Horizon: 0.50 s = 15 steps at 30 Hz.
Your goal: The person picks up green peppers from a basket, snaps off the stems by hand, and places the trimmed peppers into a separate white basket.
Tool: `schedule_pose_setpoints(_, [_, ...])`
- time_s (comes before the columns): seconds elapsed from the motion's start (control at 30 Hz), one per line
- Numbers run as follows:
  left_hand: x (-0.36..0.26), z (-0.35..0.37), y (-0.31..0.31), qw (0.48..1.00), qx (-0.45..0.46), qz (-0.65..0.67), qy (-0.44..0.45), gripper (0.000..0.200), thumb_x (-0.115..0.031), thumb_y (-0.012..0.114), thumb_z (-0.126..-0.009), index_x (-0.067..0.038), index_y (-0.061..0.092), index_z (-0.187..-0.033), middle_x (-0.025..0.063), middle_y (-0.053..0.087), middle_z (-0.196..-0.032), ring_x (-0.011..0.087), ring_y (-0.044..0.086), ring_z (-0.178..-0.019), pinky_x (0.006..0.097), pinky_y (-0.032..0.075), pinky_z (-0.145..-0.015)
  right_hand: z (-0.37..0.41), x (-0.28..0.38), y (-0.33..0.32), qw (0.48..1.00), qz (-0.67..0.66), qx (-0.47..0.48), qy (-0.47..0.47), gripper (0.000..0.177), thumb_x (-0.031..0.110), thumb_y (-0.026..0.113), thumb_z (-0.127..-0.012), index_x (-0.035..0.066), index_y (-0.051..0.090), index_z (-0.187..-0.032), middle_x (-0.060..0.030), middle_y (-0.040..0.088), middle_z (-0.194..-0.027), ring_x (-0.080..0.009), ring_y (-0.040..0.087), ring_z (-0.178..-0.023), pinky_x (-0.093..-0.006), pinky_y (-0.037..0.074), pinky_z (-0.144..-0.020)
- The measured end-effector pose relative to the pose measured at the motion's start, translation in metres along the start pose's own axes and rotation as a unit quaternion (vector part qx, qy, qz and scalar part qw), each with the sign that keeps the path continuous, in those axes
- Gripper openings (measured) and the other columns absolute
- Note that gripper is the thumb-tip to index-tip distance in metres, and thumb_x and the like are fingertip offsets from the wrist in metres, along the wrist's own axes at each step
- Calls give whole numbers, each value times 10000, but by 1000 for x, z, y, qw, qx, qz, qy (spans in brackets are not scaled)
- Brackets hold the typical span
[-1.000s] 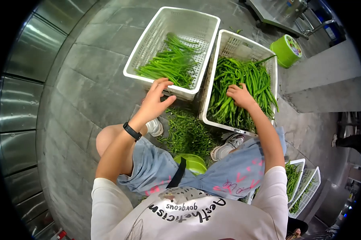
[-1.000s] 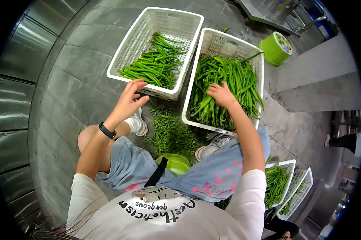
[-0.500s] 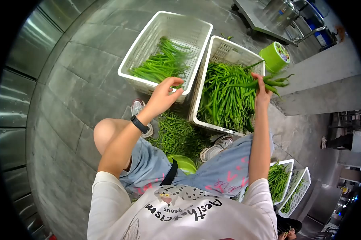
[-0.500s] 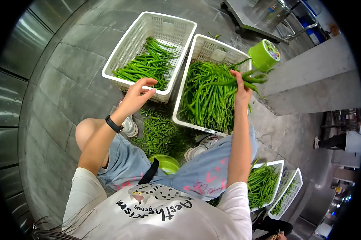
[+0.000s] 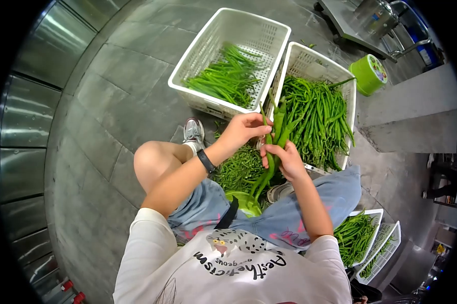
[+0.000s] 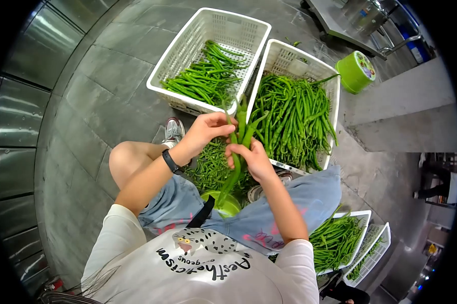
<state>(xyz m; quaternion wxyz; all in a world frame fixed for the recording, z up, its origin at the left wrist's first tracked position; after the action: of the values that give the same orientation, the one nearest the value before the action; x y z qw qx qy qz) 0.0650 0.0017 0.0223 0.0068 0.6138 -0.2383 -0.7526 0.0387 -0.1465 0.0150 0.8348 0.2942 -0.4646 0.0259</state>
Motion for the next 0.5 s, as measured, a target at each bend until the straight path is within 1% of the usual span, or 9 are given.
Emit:
schedule_pose_setpoints(0.03, [0, -1, -3, 1000, 9, 2, -4, 209, -71, 645, -849, 5, 633, -1043, 53, 656, -933, 111, 611, -800, 252, 479, -741, 1, 1, -3, 1000, -3, -25, 1, 218, 60, 585, -854, -4, 510, -1048, -81, 596, -750, -153, 575, -576, -279, 464, -507])
schedule_pose_setpoints(0.13, [-8, 2, -2, 998, 15, -25, -50, 162, -49, 679, -814, 10, 666, -964, 60, 669, -884, 121, 618, -769, 253, 481, -714, 2, 2, -15, 998, 34, -46, -12, 260, 128, 616, -880, -3, 527, -1086, -52, 570, -694, -103, 525, -545, -231, 416, -465])
schedule_pose_setpoints(0.17, [-6, 4, -2, 997, 4, -39, -65, 138, -66, 679, -818, 19, 675, -926, 77, 676, -847, 130, 622, -755, 257, 484, -698, 5, 6, -16, 996, 68, -48, -17, 274, 168, 615, -893, -10, 528, -1082, -50, 555, -667, -96, 505, -513, -217, 379, -427])
schedule_pose_setpoints(0.3, [0, 5, -2, 990, 53, 4, -134, 149, -94, 661, -836, 20, 674, -929, 82, 672, -832, 134, 619, -728, 258, 487, -693, 10, 4, -21, 997, 75, -5, -28, 217, 145, 620, -883, -15, 564, -1019, -47, 555, -644, -95, 493, -492, -211, 367, -416])
schedule_pose_setpoints(0.4, [12, 6, 1, 977, 91, 115, -157, 152, -122, 657, -853, 14, 660, -920, 88, 667, -866, 150, 617, -746, 264, 499, -710, 12, 3, -23, 997, 55, 44, -39, 193, 120, 629, -868, -19, 574, -990, -49, 560, -647, -96, 499, -500, -210, 368, -414])
schedule_pose_setpoints(0.43, [15, 6, 1, 972, 93, 137, -166, 147, -121, 644, -863, 9, 655, -930, 96, 663, -893, 153, 617, -751, 264, 503, -722, 12, 0, -25, 998, 39, 39, -41, 192, 110, 639, -855, -23, 576, -978, -59, 565, -662, -104, 512, -508, -214, 376, -413])
schedule_pose_setpoints(0.5, [19, 7, 3, 957, 112, 188, -188, 143, -122, 639, -867, 8, 654, -924, 92, 662, -902, 149, 620, -756, 261, 506, -726, 13, -4, -26, 998, 21, 43, -35, 200, 136, 634, -863, -21, 592, -979, -43, 555, -632, -88, 494, -495, -207, 366, -427])
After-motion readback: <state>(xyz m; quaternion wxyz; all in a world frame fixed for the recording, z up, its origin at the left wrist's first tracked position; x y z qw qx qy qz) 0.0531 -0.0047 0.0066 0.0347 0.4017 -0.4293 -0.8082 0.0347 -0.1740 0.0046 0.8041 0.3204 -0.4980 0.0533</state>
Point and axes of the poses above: each hand's wrist, its own z-axis away from the middle knuckle, its own y-axis out of the palm, x = y × z, the point moved 4 cm from there along -z, towards the middle knuckle
